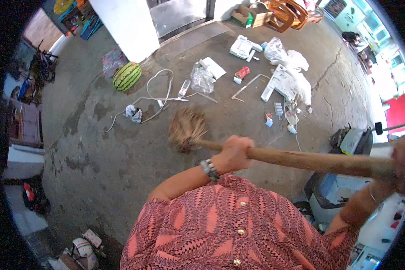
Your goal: The person sweeps debris across a concrete floor using a broom and then picks up and unfolds a large plastic bag.
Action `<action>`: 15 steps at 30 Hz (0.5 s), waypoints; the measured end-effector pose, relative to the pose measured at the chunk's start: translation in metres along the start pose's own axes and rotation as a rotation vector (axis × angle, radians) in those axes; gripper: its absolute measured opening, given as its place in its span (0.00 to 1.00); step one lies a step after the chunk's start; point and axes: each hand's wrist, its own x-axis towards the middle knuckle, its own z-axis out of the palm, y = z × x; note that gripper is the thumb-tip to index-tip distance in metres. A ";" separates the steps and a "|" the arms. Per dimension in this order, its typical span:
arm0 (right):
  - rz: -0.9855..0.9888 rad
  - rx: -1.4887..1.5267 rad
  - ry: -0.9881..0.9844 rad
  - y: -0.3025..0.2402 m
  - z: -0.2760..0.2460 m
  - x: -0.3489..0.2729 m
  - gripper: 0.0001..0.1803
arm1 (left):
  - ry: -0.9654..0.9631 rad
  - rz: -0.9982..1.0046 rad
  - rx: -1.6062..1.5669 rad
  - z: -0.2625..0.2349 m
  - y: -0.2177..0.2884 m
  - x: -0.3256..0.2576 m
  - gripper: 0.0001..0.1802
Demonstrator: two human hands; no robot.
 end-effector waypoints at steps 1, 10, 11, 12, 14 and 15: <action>0.362 0.429 0.065 -0.039 -0.076 -0.009 0.10 | -0.024 -0.049 -0.001 0.003 -0.011 -0.007 0.11; 0.384 -0.468 -0.019 0.065 -0.058 -0.034 0.18 | -0.278 -0.339 0.020 0.041 -0.062 -0.036 0.07; 0.294 -0.623 0.076 0.044 -0.060 -0.035 0.18 | -0.286 -0.307 -0.007 0.045 -0.054 -0.020 0.07; 0.183 -0.806 0.177 0.018 -0.044 -0.033 0.18 | -0.308 -0.244 -0.046 0.052 -0.039 -0.003 0.06; 0.383 -0.647 -0.222 0.028 -0.014 0.002 0.09 | -0.328 -0.199 -0.064 0.075 -0.027 0.022 0.06; 0.567 -0.473 -0.627 0.038 0.002 0.017 0.09 | -0.306 -0.143 -0.085 0.087 -0.025 0.032 0.05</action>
